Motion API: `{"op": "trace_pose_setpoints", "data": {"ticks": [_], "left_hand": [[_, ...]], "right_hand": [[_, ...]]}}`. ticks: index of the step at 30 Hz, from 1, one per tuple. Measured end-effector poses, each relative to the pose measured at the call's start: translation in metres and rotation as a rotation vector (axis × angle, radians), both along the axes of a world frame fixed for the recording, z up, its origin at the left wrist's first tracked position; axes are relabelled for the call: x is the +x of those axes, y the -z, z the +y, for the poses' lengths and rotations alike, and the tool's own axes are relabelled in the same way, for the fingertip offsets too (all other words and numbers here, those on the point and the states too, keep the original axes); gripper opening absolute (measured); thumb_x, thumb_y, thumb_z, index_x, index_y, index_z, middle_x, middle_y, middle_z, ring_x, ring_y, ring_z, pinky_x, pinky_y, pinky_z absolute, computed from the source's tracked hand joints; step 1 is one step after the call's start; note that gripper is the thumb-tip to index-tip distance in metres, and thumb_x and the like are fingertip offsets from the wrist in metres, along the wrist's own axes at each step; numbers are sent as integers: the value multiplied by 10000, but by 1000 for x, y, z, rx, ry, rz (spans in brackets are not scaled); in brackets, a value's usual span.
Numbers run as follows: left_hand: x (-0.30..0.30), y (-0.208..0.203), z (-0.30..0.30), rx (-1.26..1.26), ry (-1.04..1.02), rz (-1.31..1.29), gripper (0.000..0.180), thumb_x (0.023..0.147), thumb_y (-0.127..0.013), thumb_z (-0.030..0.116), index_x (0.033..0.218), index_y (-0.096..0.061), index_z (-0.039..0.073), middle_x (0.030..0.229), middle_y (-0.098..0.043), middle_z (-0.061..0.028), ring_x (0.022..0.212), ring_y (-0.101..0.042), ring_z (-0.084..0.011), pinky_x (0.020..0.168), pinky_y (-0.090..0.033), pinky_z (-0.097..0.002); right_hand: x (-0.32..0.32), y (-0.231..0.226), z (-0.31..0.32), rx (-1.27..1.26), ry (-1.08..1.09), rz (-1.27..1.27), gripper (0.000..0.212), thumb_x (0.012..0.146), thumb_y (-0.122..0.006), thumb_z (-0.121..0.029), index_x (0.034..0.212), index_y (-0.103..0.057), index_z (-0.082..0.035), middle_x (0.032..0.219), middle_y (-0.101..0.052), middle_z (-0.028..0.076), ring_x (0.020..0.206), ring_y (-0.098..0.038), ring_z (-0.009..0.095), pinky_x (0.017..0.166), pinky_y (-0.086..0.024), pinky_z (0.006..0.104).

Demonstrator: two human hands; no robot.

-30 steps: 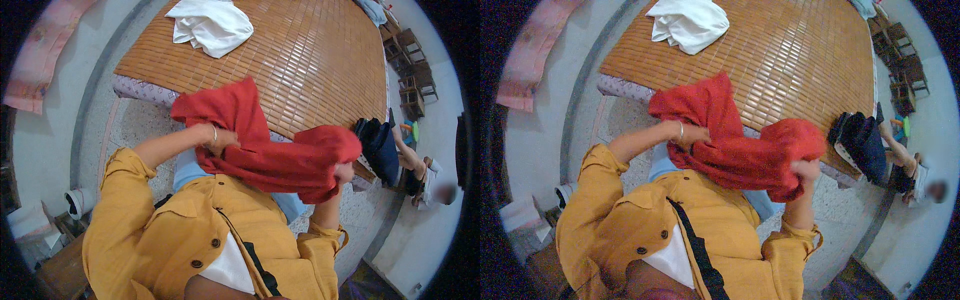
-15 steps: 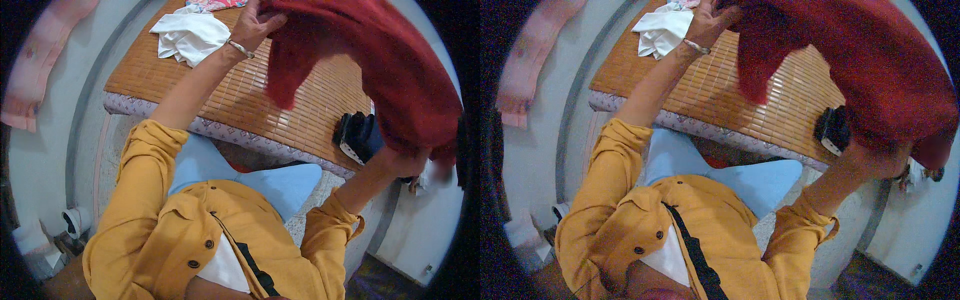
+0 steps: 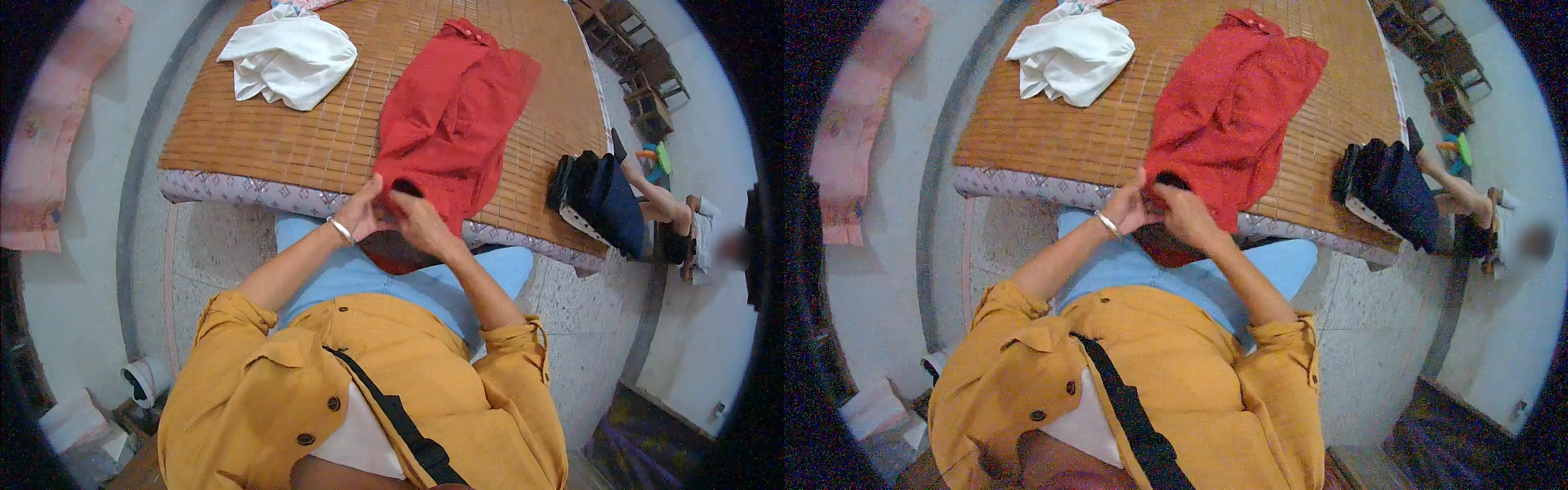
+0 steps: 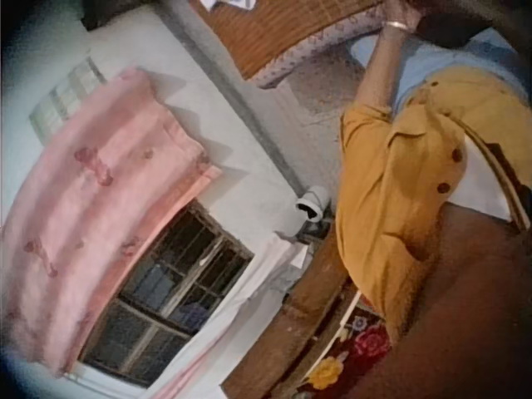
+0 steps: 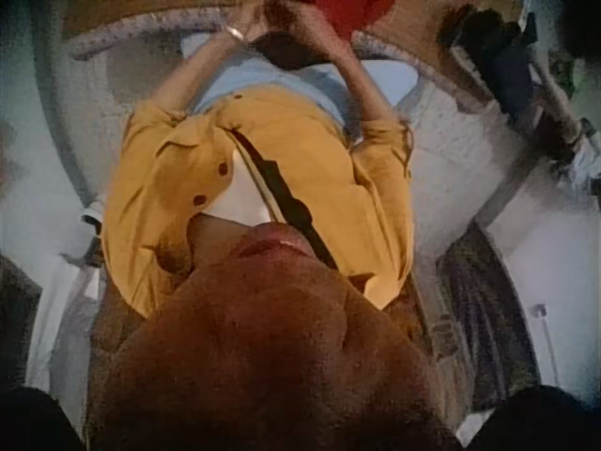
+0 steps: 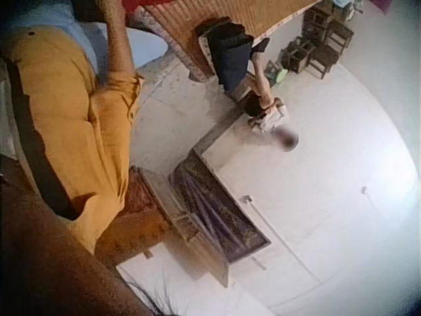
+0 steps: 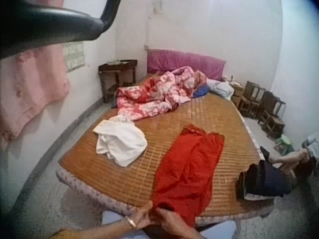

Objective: The person folds a dark blue shirt, a red shirt, and a white shirt on a bamboo mat. Each garment is smoothed, folded into a compact rectangle, and stacked on the right side of the mat. The person then picks up the stack and walks toward a doorway.

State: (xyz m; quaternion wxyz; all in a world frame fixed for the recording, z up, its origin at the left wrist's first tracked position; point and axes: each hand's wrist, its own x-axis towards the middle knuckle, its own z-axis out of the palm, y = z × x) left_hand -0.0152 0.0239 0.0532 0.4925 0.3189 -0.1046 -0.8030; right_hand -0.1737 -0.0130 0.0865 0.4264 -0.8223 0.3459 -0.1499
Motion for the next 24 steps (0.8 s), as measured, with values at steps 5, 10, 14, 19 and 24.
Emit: {"op": "trace_pose_setpoints", "data": {"ticks": [5,10,14,19,24], "left_hand": [[8,18,1,-31,-115,-345,405,848,-598,166,1206,-459,40,1100,-577,-77,978,-570,-187,851,-468,-336],[38,-11,-8,-41,-160,-556,315,878,-549,170,1146,-515,9,1071,-593,-79,948,-579,-176,837,-477,-325],[76,-34,-22,-54,-312,-584,311,890,-537,222,1132,-535,27,1067,-599,-55,928,-581,-163,854,-464,-321],[138,-11,-26,-51,-755,-812,550,839,-606,353,1255,-426,41,1268,-446,-121,1145,-442,-227,945,-390,-381],[118,-8,2,-575,-597,-2017,691,707,-734,344,1246,-424,44,1211,-458,-131,1130,-418,-296,965,-336,-411]], "right_hand": [[0,-5,11,17,-141,-150,263,796,-614,-152,983,-577,28,934,-613,181,868,-593,297,765,-461,351],[-34,21,-38,-504,456,-176,237,764,-608,-103,995,-600,-50,980,-589,129,921,-538,315,827,-425,392],[-69,55,-58,-574,478,232,451,692,-608,-66,1134,-532,-115,1123,-504,143,1007,-461,357,855,-391,440],[-64,63,-49,-543,373,252,458,704,-605,-81,1153,-532,-130,1120,-508,160,990,-477,361,826,-408,455],[-49,72,-56,-630,449,104,379,728,-584,-88,1106,-570,-114,1103,-517,177,942,-512,360,788,-437,450]]}}
